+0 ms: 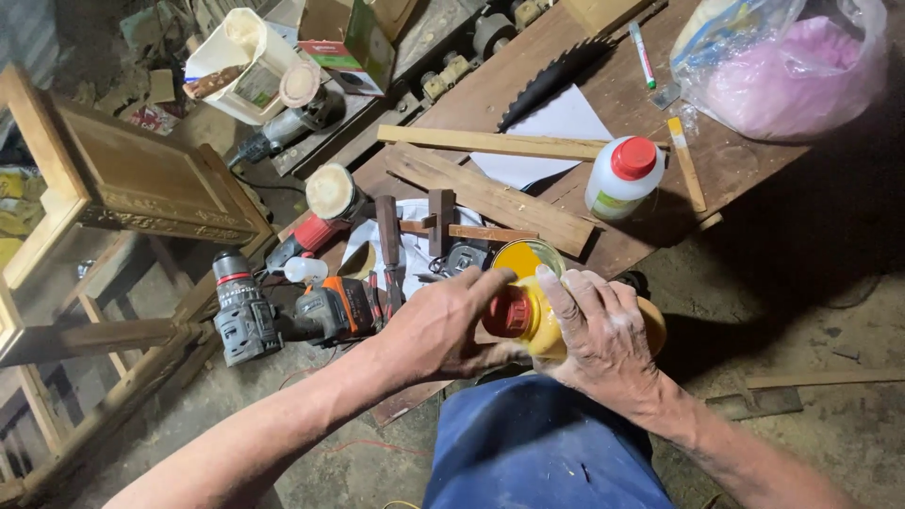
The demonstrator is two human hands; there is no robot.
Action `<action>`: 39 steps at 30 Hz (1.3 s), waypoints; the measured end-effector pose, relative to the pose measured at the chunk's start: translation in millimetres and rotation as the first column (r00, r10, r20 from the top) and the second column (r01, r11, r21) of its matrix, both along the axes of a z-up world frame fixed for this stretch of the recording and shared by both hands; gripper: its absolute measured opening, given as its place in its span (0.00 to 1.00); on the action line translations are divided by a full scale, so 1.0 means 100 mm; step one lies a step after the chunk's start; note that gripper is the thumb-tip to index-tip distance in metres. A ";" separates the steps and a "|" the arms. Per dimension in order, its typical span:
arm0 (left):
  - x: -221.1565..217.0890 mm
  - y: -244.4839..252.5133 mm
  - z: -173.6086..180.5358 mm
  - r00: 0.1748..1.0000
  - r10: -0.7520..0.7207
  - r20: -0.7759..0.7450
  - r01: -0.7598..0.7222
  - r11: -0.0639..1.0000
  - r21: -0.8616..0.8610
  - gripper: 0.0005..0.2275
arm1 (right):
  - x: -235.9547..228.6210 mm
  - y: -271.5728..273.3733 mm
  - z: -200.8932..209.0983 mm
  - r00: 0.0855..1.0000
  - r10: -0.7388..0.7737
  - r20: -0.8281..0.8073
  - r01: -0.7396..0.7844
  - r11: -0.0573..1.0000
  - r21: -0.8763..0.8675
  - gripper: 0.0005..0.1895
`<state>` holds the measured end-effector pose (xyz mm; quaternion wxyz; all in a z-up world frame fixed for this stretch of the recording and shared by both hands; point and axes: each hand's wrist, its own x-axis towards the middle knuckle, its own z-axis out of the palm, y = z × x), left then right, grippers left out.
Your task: Preparing and applying yellow wood filler to an intricately carved wooden panel using a small wooden stick.
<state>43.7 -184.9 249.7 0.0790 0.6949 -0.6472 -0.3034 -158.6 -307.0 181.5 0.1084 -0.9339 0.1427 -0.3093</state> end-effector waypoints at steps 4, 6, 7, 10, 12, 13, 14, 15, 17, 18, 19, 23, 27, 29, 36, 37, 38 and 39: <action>-0.17 -0.23 0.34 0.943 0.199 -0.267 -0.185 0.980 0.078 0.24 | -0.08 -0.03 0.02 1.000 -0.004 0.004 0.004 1.000 0.018 0.50; -0.18 -0.27 0.25 0.893 0.307 -0.329 -0.269 0.950 0.157 0.23 | -0.10 -0.05 0.02 1.000 -0.016 0.007 0.015 0.999 0.029 0.48; -0.19 -0.26 0.19 0.894 0.304 -0.330 -0.265 0.951 0.159 0.23 | -0.13 -0.05 -0.04 1.000 -0.020 0.006 0.020 0.999 0.031 0.48; -0.15 -0.29 0.00 0.974 -0.047 -0.221 0.024 0.994 -0.103 0.18 | -0.20 -0.07 -0.17 0.999 -0.042 -0.027 0.043 0.997 0.069 0.54; -0.10 -0.33 -0.13 0.980 -0.160 -0.120 0.137 0.974 -0.181 0.24 | -0.26 -0.09 -0.22 0.996 -0.070 -0.049 0.074 0.993 0.095 0.59; -0.15 -0.39 0.03 0.978 -0.171 -0.120 0.148 0.972 -0.183 0.24 | -0.29 -0.12 -0.17 0.996 -0.080 -0.049 0.085 0.992 0.093 0.59; -0.21 -0.44 0.18 0.978 -0.028 -0.206 0.020 0.999 -0.037 0.27 | -0.32 -0.15 -0.12 0.996 -0.074 -0.039 0.078 0.991 0.108 0.59; -0.27 -0.49 0.33 0.955 0.126 -0.268 -0.096 0.988 0.121 0.31 | -0.35 -0.16 -0.07 0.997 -0.067 -0.030 0.070 0.990 0.124 0.58; -0.28 -0.49 0.10 0.963 0.004 -0.268 0.001 1.000 0.021 0.26 | -0.41 -0.18 -0.15 0.997 -0.072 -0.021 0.074 0.988 0.134 0.61; -0.28 -0.50 -0.02 0.960 -0.115 -0.256 0.099 0.992 -0.077 0.20 | -0.44 -0.18 -0.19 0.997 -0.075 -0.011 0.075 0.986 0.147 0.64; -0.29 -0.50 -0.06 0.959 -0.124 -0.257 0.108 0.991 -0.076 0.20 | -0.48 -0.19 -0.20 0.996 -0.084 -0.011 0.084 0.985 0.148 0.64; -0.45 -0.60 0.07 0.947 -0.311 -0.078 0.290 0.935 -0.202 0.21 | -0.61 -0.19 -0.17 0.995 -0.092 -0.025 0.095 0.980 0.177 0.60; -0.67 -0.74 -0.01 0.954 -0.223 -0.201 0.207 0.974 -0.094 0.18 | -0.79 -0.24 -0.24 0.994 -0.104 -0.009 0.104 0.977 0.187 0.64; -0.74 -0.85 0.05 0.928 -0.368 0.064 0.361 0.842 -0.401 0.09 | -0.93 -0.37 -0.17 0.998 -0.048 -0.034 0.056 0.957 0.284 0.64; -1.04 -1.21 0.18 0.935 -0.351 -0.055 0.326 0.909 -0.260 0.16 | -1.44 -0.58 -0.37 0.984 -0.116 -0.136 0.149 0.952 0.269 0.71; -1.04 -1.21 0.27 0.936 -0.348 -0.056 0.322 0.910 -0.259 0.16 | -1.53 -0.65 -0.41 0.984 -0.112 -0.138 0.146 0.952 0.269 0.71; -1.03 -1.21 0.35 0.863 -0.450 0.228 0.501 0.716 -0.486 0.08 | -1.62 -0.72 -0.44 0.988 -0.024 -0.154 0.072 0.947 0.313 0.55; -1.03 -1.22 0.44 0.741 -0.436 0.511 0.671 0.433 -0.602 0.08 | -1.71 -0.79 -0.48 0.984 0.064 -0.167 0.000 0.934 0.358 0.43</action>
